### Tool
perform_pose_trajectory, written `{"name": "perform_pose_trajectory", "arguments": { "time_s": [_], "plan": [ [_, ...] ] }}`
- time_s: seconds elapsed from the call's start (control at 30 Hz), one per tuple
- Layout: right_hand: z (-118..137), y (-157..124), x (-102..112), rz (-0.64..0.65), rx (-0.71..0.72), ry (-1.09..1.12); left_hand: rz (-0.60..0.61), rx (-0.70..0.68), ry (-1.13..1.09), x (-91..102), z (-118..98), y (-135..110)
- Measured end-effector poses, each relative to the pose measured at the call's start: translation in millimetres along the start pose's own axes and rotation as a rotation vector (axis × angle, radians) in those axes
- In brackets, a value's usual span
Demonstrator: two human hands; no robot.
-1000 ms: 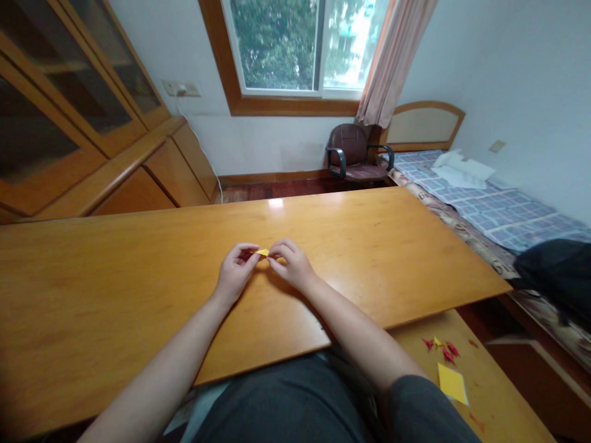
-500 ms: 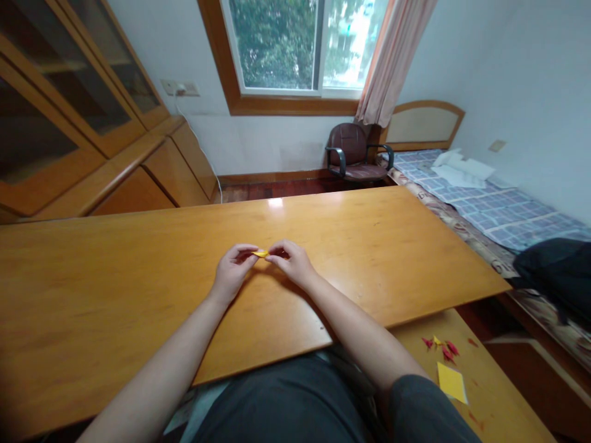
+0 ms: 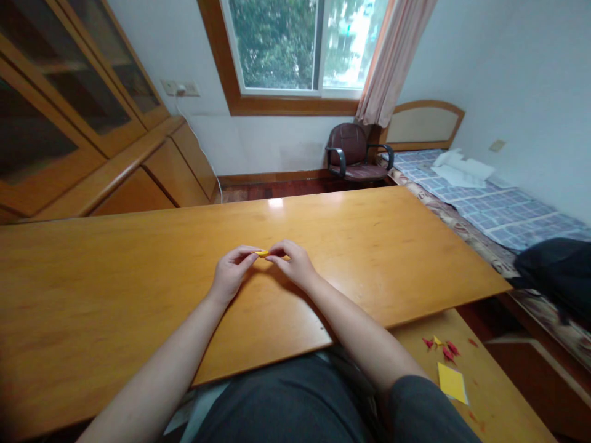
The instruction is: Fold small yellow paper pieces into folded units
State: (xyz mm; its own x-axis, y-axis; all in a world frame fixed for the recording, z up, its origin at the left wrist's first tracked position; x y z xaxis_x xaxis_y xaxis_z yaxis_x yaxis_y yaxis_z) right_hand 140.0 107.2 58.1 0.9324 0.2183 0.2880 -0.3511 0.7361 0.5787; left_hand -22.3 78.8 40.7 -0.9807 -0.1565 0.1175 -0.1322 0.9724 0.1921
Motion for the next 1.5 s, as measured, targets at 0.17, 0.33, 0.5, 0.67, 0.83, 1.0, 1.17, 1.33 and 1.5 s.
{"name": "perform_pose_trajectory", "arguments": {
  "time_s": [0.17, 0.33, 0.5, 0.67, 0.83, 1.0, 1.17, 1.33, 1.5],
  "plan": [
    [1.6, -0.1, 1.7, -0.015, 0.025, -0.025, -0.021, 0.051, -0.028, 1.9, 6.0, 1.5],
    [-7.4, -2.2, 0.5, -0.027, -0.037, 0.039, -0.025, 0.098, -0.065, 1.7, 13.5, 4.4],
    [-12.9, -3.5, -2.3, -0.008, -0.07, 0.074, 0.037, 0.12, -0.077, -3.8, 16.9, 5.7],
    [-17.9, -4.9, -7.9, 0.037, -0.095, 0.087, 0.037, 0.121, -0.11, -4.2, 15.7, 5.1],
    [-20.5, -5.2, -11.6, 0.055, -0.103, 0.126, 0.036, 0.109, -0.102, -5.6, 14.6, 4.6],
    [-20.2, -5.1, -13.6, 0.073, -0.111, 0.133, 0.025, 0.1, -0.09, -4.7, 13.3, 4.9],
    [-27.4, -7.0, -17.5, 0.085, -0.171, 0.218, 0.02, 0.098, -0.082, -4.5, 13.0, 5.0],
    [-31.4, -7.9, -20.7, 0.081, -0.227, 0.315, 0.023, 0.11, -0.09, -5.1, 16.8, 6.0],
    [-25.9, -6.5, -19.6, 0.093, -0.204, 0.289, 0.022, 0.114, -0.074, -4.4, 17.7, 6.7]
  ]
}}
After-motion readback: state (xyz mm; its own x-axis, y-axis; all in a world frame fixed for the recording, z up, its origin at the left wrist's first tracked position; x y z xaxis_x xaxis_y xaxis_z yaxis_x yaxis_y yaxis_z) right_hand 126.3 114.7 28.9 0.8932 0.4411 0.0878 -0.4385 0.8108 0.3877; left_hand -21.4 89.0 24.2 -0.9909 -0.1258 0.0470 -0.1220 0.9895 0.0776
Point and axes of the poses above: each hand's wrist, its own y-axis towards the middle knuckle, its own x-axis out of the back of the hand, z = x × y, the point moved 9 cm from there along y, towards the middle knuckle, and after that the axes turned 7 degrees about x, right-handed, at the moved point
